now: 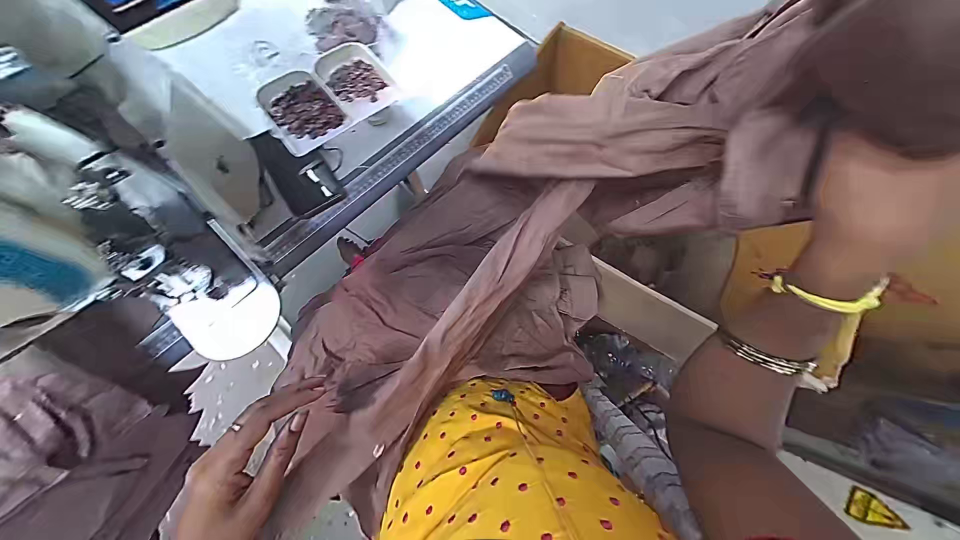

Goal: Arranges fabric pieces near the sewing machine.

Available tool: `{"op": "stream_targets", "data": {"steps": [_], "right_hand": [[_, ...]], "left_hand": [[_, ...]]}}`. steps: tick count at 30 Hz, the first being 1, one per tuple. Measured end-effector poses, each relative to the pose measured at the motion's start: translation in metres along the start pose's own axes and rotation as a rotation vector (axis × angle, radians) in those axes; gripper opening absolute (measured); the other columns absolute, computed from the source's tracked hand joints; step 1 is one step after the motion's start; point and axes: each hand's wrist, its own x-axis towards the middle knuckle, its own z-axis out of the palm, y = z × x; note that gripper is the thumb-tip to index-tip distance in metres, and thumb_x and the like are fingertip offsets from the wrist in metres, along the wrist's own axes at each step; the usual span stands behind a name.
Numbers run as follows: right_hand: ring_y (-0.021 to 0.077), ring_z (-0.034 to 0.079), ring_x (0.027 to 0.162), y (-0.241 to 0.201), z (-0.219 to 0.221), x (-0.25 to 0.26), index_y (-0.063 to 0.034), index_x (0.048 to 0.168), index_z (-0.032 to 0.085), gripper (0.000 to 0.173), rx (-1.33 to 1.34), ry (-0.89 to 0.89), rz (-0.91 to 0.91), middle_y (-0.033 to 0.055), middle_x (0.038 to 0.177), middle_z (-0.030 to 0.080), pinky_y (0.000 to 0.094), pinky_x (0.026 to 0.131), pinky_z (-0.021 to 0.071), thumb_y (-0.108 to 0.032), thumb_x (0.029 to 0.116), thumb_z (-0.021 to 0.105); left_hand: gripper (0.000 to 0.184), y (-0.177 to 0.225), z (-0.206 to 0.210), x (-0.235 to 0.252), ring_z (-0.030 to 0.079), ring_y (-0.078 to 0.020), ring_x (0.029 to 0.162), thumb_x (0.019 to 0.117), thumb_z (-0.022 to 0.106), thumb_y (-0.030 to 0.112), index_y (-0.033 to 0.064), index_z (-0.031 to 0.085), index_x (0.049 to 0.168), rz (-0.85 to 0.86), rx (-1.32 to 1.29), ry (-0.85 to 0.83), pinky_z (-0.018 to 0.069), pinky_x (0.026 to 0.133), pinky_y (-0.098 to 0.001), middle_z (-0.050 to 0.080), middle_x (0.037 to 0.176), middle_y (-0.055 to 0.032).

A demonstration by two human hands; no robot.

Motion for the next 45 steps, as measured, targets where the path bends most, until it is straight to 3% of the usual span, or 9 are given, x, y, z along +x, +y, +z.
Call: {"op": "stream_targets", "data": {"steps": [3, 7, 11, 16, 25, 32, 36, 40, 45], "right_hand": [[0.0591, 0.049, 0.127, 0.022, 0.003, 0.004, 0.0041, 0.144, 0.043, 0.069, -0.240, -0.613, 0.034, 0.0377, 0.137, 0.051, 0.0779, 0.097, 0.0370, -0.036, 0.0954, 0.071], [0.0479, 0.058, 0.123, 0.044, 0.035, -0.012, -0.0072, 0.146, 0.053, 0.058, -0.068, -1.094, 0.020, 0.0264, 0.136, 0.060, 0.0691, 0.099, 0.0432, -0.032, 0.0973, 0.071], [0.0466, 0.061, 0.118, 0.047, 0.058, -0.015, -0.0082, 0.147, 0.052, 0.056, 0.066, -1.141, 0.017, 0.0262, 0.132, 0.061, 0.0683, 0.095, 0.0452, -0.028, 0.0981, 0.071], [0.0440, 0.058, 0.125, 0.081, 0.063, 0.020, -0.0072, 0.150, 0.049, 0.061, -0.118, -1.236, -0.035, 0.0248, 0.135, 0.061, 0.0654, 0.103, 0.0429, -0.035, 0.0988, 0.069], [0.0472, 0.059, 0.123, 0.193, -0.049, 0.024, -0.0135, 0.147, 0.052, 0.055, -0.571, -1.355, 0.126, 0.0222, 0.135, 0.061, 0.0725, 0.096, 0.0431, -0.040, 0.1010, 0.064], [0.0425, 0.068, 0.089, 0.249, -0.129, -0.105, -0.0004, 0.115, 0.068, 0.039, -0.283, -1.444, 0.823, 0.0235, 0.098, 0.070, 0.0651, 0.078, 0.0526, -0.037, 0.1011, 0.065], [0.0425, 0.066, 0.104, 0.302, -0.131, -0.219, 0.0004, 0.134, 0.059, 0.053, -0.053, -1.684, 1.321, 0.0246, 0.117, 0.068, 0.0667, 0.089, 0.0492, -0.044, 0.1060, 0.052], [0.0464, 0.055, 0.129, 0.305, -0.125, -0.322, -0.0048, 0.153, 0.043, 0.082, -0.207, -1.682, 1.137, 0.0288, 0.142, 0.055, 0.0651, 0.106, 0.0411, -0.051, 0.0922, 0.072], [0.0499, 0.005, 0.155, 0.254, -0.095, -0.393, -0.0130, 0.163, 0.029, 0.119, -0.377, -1.729, 0.839, 0.0217, 0.170, 0.016, 0.0861, 0.108, 0.0030, -0.066, 0.0700, 0.082]], "left_hand": [[0.036, 0.004, 0.014, 0.036, 0.062, -0.0107, 0.123, 0.1084, 0.048, 0.031, 0.0071, 0.067, 0.127, 0.019, -0.001, -0.112, 0.0499, 0.106, -0.0300, 0.068, 0.131, -0.0105], [0.046, 0.004, 0.056, 0.079, 0.064, -0.0196, 0.121, 0.1048, 0.050, 0.044, 0.0117, 0.064, 0.135, 0.046, 0.059, -0.358, 0.0545, 0.100, -0.0431, 0.065, 0.135, -0.0096], [0.043, 0.014, 0.098, 0.102, 0.058, -0.0372, 0.129, 0.0986, 0.055, 0.035, 0.0109, 0.068, 0.132, 0.025, 0.245, -0.507, 0.0460, 0.106, -0.0583, 0.063, 0.139, -0.0123], [0.045, 0.013, 0.085, 0.130, 0.070, -0.0367, 0.108, 0.1035, 0.051, 0.036, 0.0041, 0.065, 0.132, 0.029, 0.232, -0.538, 0.0524, 0.093, -0.0618, 0.072, 0.119, -0.0180], [0.040, 0.030, 0.148, 0.220, 0.057, -0.0381, 0.130, 0.1060, 0.049, 0.030, 0.0023, 0.065, 0.130, 0.238, 0.192, -0.707, 0.0417, 0.109, -0.0580, 0.062, 0.137, -0.0222], [0.042, 0.095, 0.312, 0.249, 0.036, -0.0379, 0.149, 0.1029, 0.048, 0.032, 0.0093, 0.063, 0.135, 0.771, 0.117, -0.703, 0.0259, 0.120, -0.0618, 0.049, 0.154, -0.0149], [0.072, 0.092, 0.363, 0.269, 0.044, -0.0458, 0.140, 0.0935, 0.070, 0.033, 0.0069, 0.042, 0.154, 0.867, 0.404, -0.747, 0.0275, 0.114, -0.0666, 0.048, 0.151, -0.0237], [0.037, 0.088, 0.363, 0.277, 0.062, -0.0515, 0.103, 0.1026, 0.061, 0.034, -0.0014, 0.064, 0.112, 0.667, 0.547, -0.631, 0.0457, 0.085, -0.0664, 0.065, 0.104, -0.0287], [0.035, 0.074, 0.364, 0.276, 0.063, -0.0489, 0.101, 0.1047, 0.054, 0.031, -0.0027, 0.063, 0.104, 0.706, 0.607, -0.551, 0.0451, 0.080, -0.0634, 0.065, 0.102, -0.0274]]}}
